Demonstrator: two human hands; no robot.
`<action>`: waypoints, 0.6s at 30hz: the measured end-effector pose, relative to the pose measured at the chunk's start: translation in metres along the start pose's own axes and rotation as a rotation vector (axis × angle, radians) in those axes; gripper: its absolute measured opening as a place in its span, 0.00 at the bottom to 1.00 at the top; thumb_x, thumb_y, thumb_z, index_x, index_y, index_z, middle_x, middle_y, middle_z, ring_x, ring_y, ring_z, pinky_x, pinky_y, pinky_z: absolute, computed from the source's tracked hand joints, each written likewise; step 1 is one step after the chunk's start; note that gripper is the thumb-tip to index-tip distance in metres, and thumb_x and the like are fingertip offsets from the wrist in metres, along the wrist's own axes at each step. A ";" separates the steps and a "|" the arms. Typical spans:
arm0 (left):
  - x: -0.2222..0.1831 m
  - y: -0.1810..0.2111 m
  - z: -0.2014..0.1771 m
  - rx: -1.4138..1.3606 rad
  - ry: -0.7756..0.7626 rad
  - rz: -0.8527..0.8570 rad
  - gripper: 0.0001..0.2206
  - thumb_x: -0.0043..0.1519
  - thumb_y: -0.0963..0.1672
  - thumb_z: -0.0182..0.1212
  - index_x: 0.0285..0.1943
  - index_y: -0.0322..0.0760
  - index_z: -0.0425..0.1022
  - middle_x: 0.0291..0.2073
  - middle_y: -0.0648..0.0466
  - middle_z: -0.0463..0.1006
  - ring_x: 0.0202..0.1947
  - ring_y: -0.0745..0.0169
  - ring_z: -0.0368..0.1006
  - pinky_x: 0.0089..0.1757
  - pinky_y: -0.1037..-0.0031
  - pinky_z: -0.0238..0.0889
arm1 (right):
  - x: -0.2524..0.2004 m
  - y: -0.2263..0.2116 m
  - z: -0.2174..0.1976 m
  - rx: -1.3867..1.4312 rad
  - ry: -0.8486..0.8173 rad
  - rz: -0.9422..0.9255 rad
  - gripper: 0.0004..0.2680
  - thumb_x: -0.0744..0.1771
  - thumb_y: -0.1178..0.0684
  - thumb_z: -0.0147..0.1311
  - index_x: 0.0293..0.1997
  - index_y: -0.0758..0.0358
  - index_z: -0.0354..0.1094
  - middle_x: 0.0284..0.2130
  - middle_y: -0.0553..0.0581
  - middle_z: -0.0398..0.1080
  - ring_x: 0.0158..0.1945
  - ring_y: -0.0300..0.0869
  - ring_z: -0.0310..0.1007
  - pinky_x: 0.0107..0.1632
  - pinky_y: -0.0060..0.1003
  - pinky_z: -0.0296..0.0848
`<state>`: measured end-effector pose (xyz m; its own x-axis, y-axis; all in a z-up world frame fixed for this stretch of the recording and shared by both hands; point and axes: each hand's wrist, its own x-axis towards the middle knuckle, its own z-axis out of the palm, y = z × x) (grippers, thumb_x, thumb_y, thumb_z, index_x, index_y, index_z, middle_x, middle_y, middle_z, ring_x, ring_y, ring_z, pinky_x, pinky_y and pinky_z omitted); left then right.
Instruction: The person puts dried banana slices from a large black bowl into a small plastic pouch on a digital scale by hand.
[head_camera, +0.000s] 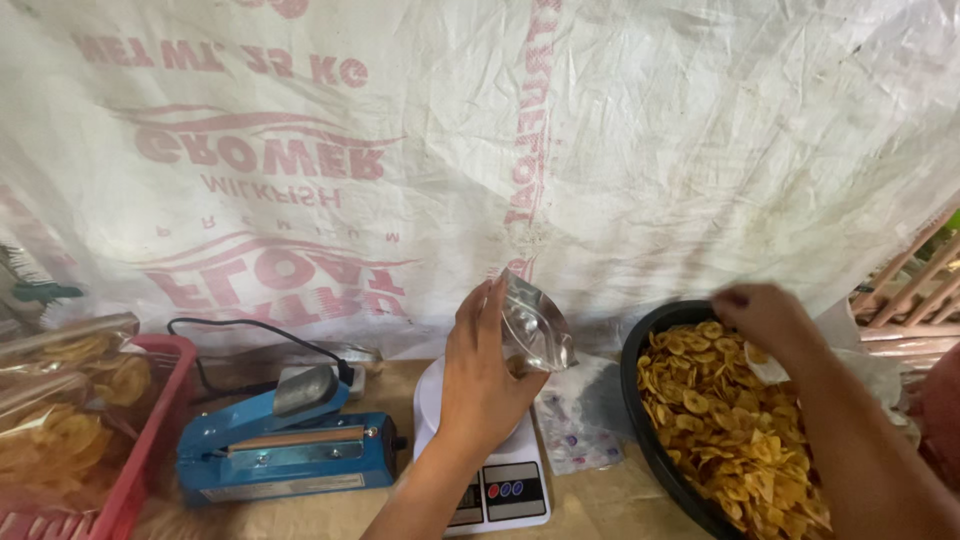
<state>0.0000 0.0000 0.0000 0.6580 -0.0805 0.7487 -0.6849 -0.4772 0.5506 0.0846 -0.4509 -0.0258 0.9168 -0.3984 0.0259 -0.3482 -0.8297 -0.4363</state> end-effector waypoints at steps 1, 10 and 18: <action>-0.001 -0.001 0.000 0.002 0.002 0.004 0.49 0.46 0.43 0.76 0.77 0.39 0.50 0.69 0.33 0.58 0.66 0.29 0.59 0.59 0.51 0.58 | 0.002 0.021 0.016 -0.102 -0.013 0.000 0.17 0.68 0.40 0.53 0.62 0.52 0.75 0.53 0.59 0.80 0.52 0.52 0.82 0.62 0.51 0.75; 0.001 -0.005 0.006 0.014 0.004 0.015 0.48 0.44 0.42 0.75 0.76 0.37 0.51 0.67 0.33 0.60 0.64 0.29 0.62 0.57 0.52 0.60 | -0.015 0.059 0.046 -0.109 0.193 -0.099 0.16 0.68 0.43 0.54 0.60 0.55 0.73 0.52 0.62 0.77 0.52 0.51 0.77 0.55 0.47 0.74; 0.000 -0.004 0.003 0.012 0.032 0.028 0.47 0.46 0.42 0.75 0.77 0.37 0.51 0.67 0.33 0.60 0.65 0.29 0.61 0.58 0.52 0.60 | 0.011 0.073 0.071 0.411 0.043 0.079 0.17 0.68 0.46 0.52 0.64 0.58 0.72 0.47 0.66 0.78 0.44 0.50 0.79 0.50 0.48 0.78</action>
<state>0.0037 -0.0013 -0.0031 0.6282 -0.0663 0.7752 -0.6989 -0.4861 0.5247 0.0831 -0.4881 -0.1208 0.8782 -0.4781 0.0114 -0.3026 -0.5739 -0.7610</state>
